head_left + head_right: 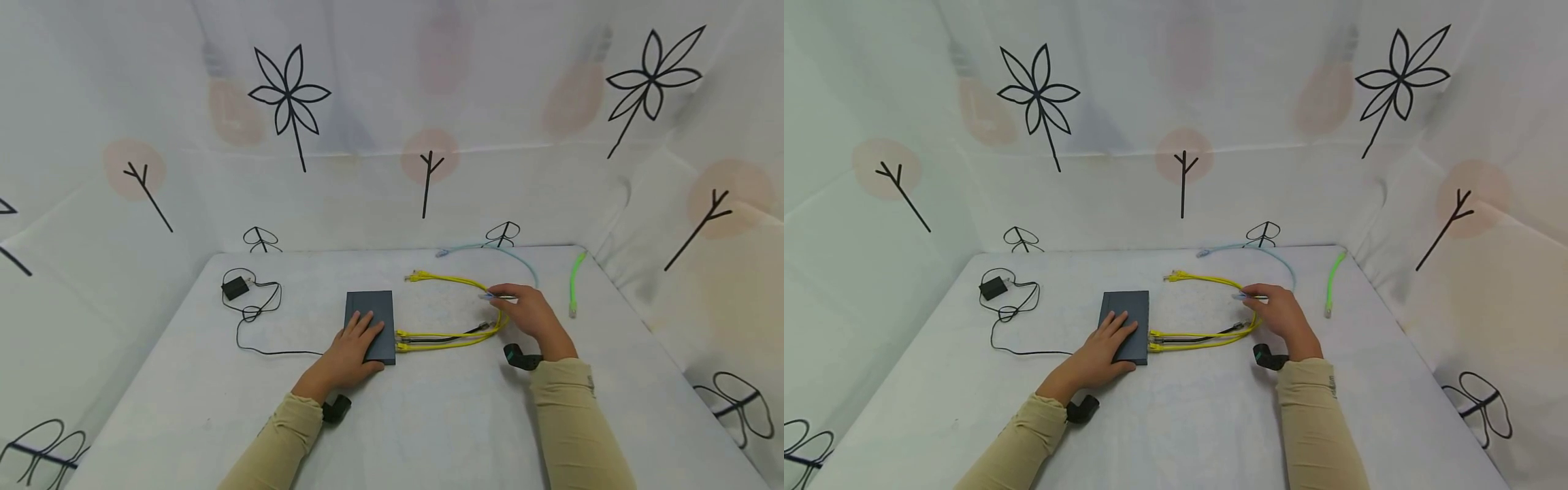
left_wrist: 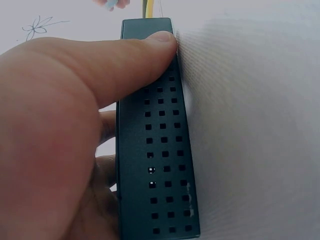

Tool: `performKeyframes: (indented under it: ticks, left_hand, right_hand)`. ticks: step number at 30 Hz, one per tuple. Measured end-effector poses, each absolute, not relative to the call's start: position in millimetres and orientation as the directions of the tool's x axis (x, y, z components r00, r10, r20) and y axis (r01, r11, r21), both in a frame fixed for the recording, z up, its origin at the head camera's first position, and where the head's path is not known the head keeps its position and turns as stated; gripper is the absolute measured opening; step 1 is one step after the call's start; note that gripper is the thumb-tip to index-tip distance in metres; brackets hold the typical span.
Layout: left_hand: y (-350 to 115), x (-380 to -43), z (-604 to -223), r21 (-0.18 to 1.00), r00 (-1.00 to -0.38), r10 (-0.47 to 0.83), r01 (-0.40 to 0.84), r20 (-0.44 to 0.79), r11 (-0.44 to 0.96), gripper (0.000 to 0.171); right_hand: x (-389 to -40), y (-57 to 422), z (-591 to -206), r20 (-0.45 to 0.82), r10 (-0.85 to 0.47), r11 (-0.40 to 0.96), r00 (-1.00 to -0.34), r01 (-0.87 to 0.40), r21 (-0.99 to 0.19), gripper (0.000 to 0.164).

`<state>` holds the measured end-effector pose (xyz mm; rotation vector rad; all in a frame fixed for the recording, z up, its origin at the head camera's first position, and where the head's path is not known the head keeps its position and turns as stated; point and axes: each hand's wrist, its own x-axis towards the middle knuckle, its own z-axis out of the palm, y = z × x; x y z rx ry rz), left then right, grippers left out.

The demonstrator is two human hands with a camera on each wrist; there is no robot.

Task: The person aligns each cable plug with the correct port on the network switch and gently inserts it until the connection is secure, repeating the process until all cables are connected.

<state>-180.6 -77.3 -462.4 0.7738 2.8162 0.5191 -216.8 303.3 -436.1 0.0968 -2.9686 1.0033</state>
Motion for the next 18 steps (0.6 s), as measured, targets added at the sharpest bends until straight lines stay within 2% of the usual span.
performKeyframes:
  ticks: [18]
  left_hand:
    - [-78.4, -181.3, -465.2, 0.378, -0.848, 0.524, 0.46, -0.083, 0.804, 0.078]
  right_hand:
    - [-220.5, 283.4, -444.3, 0.064, -0.118, 0.722, -0.991, -0.129, -0.68, 0.03]
